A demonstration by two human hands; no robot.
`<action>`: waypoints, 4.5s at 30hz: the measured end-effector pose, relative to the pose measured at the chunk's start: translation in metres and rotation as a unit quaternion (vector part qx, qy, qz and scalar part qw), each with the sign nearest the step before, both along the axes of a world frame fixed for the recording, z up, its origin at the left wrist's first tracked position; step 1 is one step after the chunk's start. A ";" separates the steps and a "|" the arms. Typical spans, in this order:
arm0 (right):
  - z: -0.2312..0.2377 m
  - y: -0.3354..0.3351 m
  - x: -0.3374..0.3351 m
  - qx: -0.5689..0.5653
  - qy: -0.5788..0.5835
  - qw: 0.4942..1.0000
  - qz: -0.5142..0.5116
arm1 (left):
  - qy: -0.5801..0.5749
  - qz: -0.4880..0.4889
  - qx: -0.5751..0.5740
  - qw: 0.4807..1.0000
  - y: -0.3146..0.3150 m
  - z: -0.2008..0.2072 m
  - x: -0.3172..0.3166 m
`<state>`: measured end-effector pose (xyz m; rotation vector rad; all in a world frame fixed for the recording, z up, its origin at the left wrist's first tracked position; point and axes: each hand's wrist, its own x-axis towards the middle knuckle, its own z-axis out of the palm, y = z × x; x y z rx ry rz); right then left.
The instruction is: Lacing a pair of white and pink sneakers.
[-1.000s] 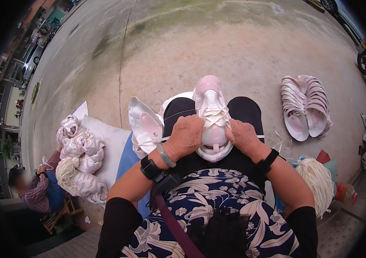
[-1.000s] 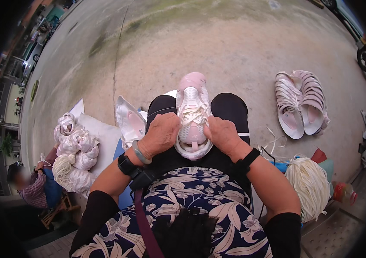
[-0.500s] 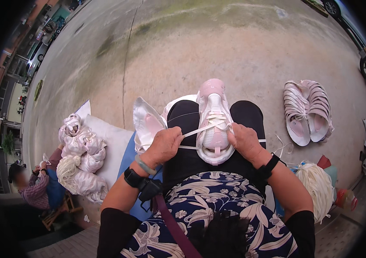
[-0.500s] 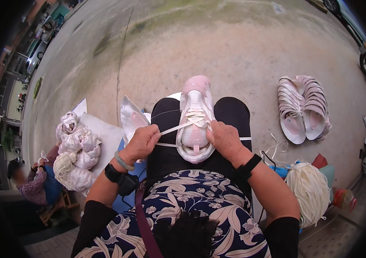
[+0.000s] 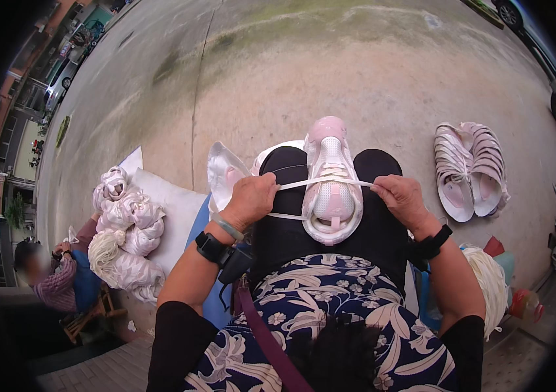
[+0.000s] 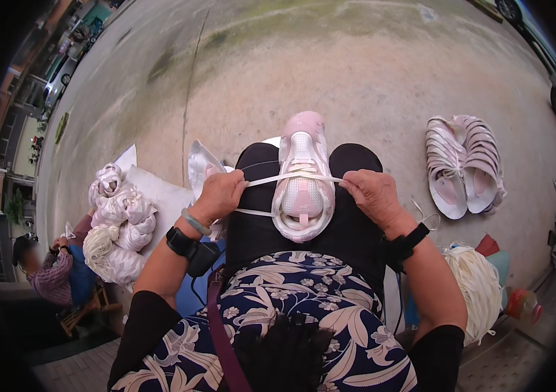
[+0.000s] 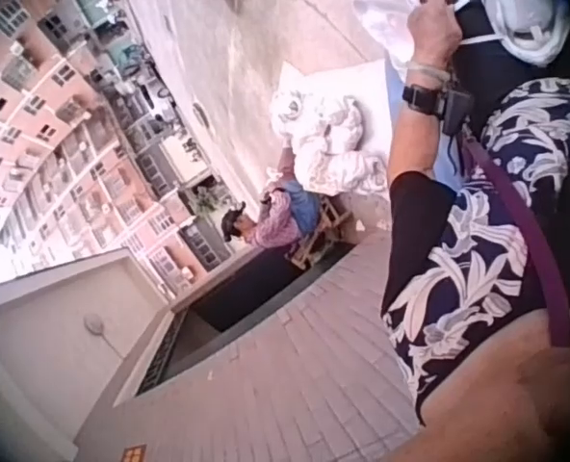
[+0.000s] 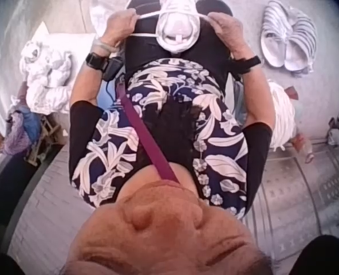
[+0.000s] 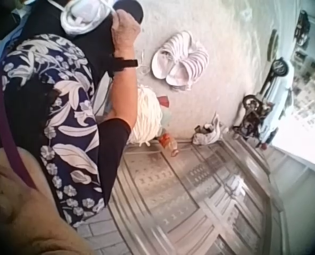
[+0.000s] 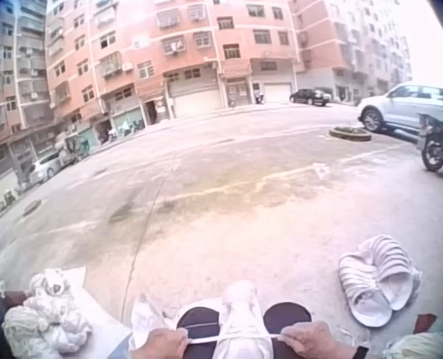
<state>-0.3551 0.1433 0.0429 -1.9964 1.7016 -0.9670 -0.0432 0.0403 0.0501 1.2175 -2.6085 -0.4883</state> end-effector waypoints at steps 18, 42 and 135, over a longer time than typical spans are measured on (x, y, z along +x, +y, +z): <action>-0.031 0.048 -0.038 -0.035 0.127 0.991 0.002 | 0.103 -0.030 -0.052 0.993 0.011 -0.006 0.060; -0.059 0.133 -0.123 0.340 -0.454 0.771 -0.290 | 0.161 0.366 0.486 0.777 0.038 0.016 0.128; -0.027 -0.013 0.044 0.094 -0.268 0.953 -0.110 | 0.284 0.163 0.253 0.910 0.013 -0.042 -0.057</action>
